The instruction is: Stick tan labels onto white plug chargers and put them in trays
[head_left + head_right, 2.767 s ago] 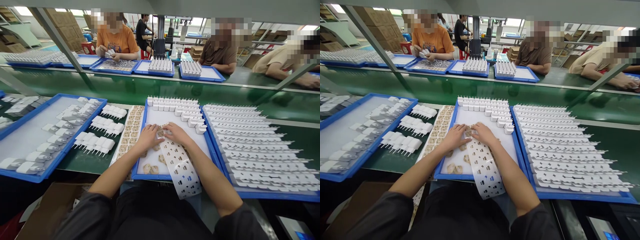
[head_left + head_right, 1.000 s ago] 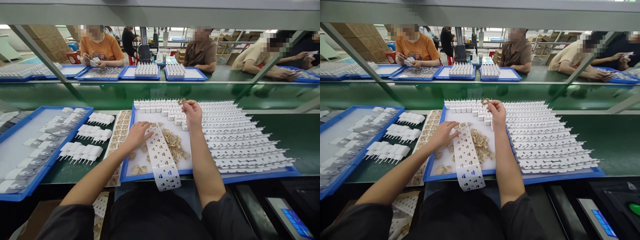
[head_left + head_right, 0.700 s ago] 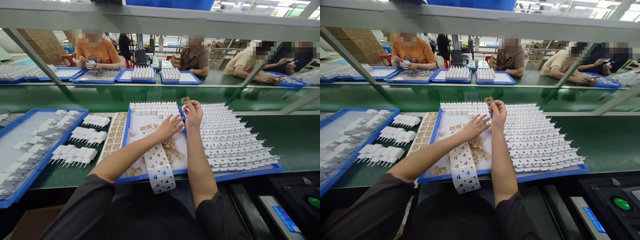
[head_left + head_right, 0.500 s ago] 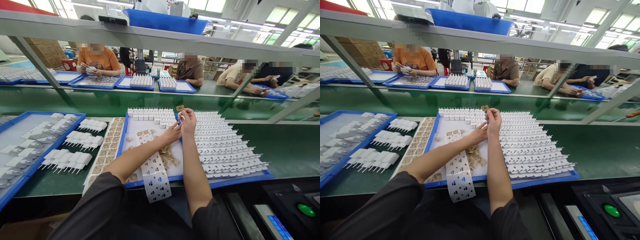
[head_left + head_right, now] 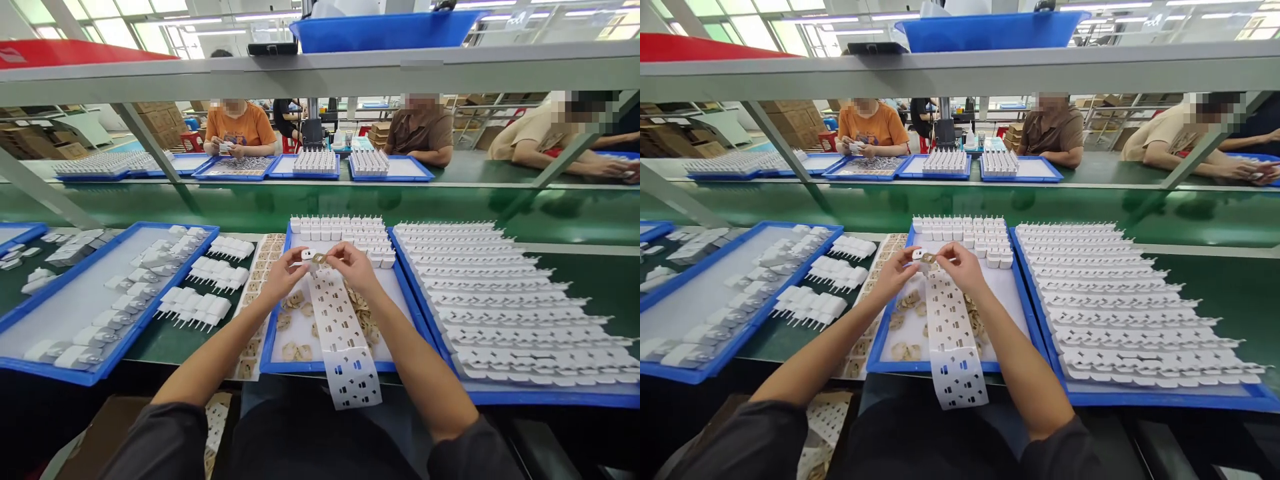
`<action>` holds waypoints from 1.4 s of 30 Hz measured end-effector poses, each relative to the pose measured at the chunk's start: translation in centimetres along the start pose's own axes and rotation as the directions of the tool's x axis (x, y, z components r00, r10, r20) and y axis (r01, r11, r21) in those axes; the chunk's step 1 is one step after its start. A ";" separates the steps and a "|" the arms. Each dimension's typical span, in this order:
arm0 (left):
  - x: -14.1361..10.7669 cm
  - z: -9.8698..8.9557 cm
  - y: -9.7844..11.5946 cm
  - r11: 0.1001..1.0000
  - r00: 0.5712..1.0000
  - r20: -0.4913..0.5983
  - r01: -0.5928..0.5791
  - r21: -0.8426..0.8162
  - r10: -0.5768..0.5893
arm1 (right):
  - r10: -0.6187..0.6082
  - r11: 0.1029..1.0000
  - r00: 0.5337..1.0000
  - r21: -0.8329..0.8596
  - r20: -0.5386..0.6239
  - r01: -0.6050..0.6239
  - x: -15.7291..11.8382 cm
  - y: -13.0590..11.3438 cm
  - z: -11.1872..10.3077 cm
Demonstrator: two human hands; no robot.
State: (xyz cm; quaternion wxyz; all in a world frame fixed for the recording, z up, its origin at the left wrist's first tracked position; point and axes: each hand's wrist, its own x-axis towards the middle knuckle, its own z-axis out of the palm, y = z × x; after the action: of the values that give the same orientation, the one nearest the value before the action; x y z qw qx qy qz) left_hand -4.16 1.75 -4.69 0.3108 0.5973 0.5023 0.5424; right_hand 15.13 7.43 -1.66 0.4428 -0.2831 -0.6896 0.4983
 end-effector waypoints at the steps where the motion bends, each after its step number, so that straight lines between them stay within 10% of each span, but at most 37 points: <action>1: -0.2 -0.1 -0.5 1.000 1.000 -0.011 -0.006 -0.024 0.006 | 0.016 1.000 1.000 -0.023 0.023 -0.015 -0.2 0.1 0.6; 20: -2.1 0.3 -0.6 0.946 0.975 0.036 -0.221 0.236 0.219 | 0.063 0.998 0.998 -0.010 -0.003 -0.063 -0.9 -0.2 1.5; 30: -1.7 0.0 -1.5 0.979 0.985 0.003 -0.174 0.109 0.175 | 0.030 1.000 0.999 0.006 -0.016 -0.030 -0.6 0.7 1.5; 42: 1.1 -6.0 3.6 0.958 0.947 -0.198 -0.220 0.183 0.255 | -0.076 0.996 0.991 0.039 -0.114 0.081 -0.1 1.0 1.0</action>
State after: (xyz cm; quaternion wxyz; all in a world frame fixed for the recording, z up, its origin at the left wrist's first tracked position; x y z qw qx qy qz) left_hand -9.12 0.68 0.33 0.1373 0.6128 0.4993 0.5969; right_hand 14.24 7.27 -2.74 0.5063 -0.2736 -0.6630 0.4787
